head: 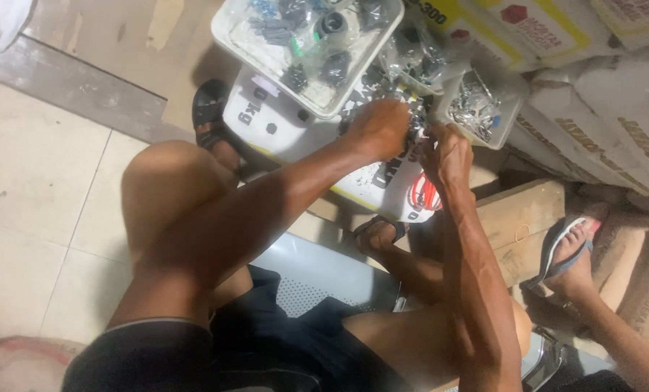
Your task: Sorting and assembling small metal hardware components like bolts and washers from a pile into containers.
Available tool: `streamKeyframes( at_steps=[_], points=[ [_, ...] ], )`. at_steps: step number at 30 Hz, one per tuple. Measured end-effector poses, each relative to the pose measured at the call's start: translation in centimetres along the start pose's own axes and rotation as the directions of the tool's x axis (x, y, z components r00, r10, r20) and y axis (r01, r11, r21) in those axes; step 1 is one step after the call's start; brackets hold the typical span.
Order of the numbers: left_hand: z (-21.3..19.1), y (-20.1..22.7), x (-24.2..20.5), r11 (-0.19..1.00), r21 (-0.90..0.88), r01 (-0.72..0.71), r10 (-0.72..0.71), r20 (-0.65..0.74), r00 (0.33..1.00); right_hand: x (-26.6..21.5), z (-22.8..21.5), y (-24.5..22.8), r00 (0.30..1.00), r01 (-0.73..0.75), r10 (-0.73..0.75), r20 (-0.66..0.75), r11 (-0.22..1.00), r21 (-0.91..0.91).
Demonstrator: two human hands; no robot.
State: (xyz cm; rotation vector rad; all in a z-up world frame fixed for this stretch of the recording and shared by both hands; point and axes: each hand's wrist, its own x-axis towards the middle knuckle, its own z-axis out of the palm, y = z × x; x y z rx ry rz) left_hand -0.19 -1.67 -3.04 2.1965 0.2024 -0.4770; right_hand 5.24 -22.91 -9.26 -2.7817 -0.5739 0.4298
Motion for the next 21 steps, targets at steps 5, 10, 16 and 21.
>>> streamKeyframes(
  at_steps=[5, 10, 16, 21],
  points=[
    [3.4, -5.9, -1.0, 0.975, 0.223, 0.016, -0.034, 0.078, 0.996, -0.7, 3.9, 2.4, 0.998, -0.044, 0.048, 0.045, 0.995, -0.087],
    [2.9, -6.2, -2.6, 0.944, 0.33, 0.012, -0.036, 0.065, 0.997, -1.1, 4.7, 0.4, 1.0, 0.0, 0.002, 0.012, 0.983, -0.181],
    [2.5, -6.5, -1.5, 0.929, 0.367, -0.053, 0.133, -0.197, 0.971, -0.8, 6.0, 0.6, 0.998, 0.031, -0.04, -0.054, 0.986, -0.166],
    [4.8, -8.0, -0.3, 0.949, 0.31, -0.06, 0.14, -0.241, 0.96, -0.2, 5.3, 2.3, 0.995, -0.061, 0.065, 0.069, 0.996, -0.06]
  ],
)
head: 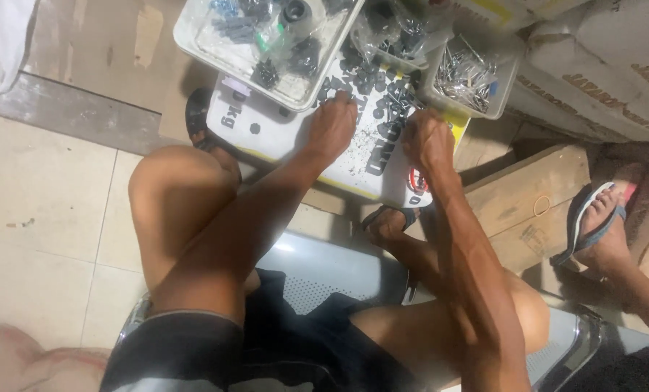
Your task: Sorting and assembling small metal hardware components like bolts and washers from a pile into containers.
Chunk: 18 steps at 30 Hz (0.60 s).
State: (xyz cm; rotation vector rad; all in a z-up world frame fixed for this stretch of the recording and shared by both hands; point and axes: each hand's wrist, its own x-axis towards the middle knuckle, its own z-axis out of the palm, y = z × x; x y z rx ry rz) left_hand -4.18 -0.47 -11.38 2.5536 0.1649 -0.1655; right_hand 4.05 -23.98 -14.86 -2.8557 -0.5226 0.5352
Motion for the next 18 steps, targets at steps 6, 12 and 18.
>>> streamKeyframes(
  at_steps=[6, 12, 18],
  points=[
    [3.3, -1.8, 2.9, 0.991, 0.123, -0.056, 0.065, -0.068, 0.996, -5.3, -11.6, -7.3, 0.993, 0.078, -0.053, -0.103, 0.961, 0.264],
    [5.1, -2.3, 3.6, 0.982, 0.17, -0.078, 0.095, -0.095, 0.991, -11.0, -20.7, -11.3, 0.981, 0.149, -0.019, -0.195, 0.717, 0.681],
    [7.6, -0.5, 3.7, 0.927, -0.374, 0.0, -0.017, -0.042, 0.999, -10.6, -21.1, -10.9, 0.97, 0.232, -0.088, -0.225, 0.606, 0.761]
  ],
)
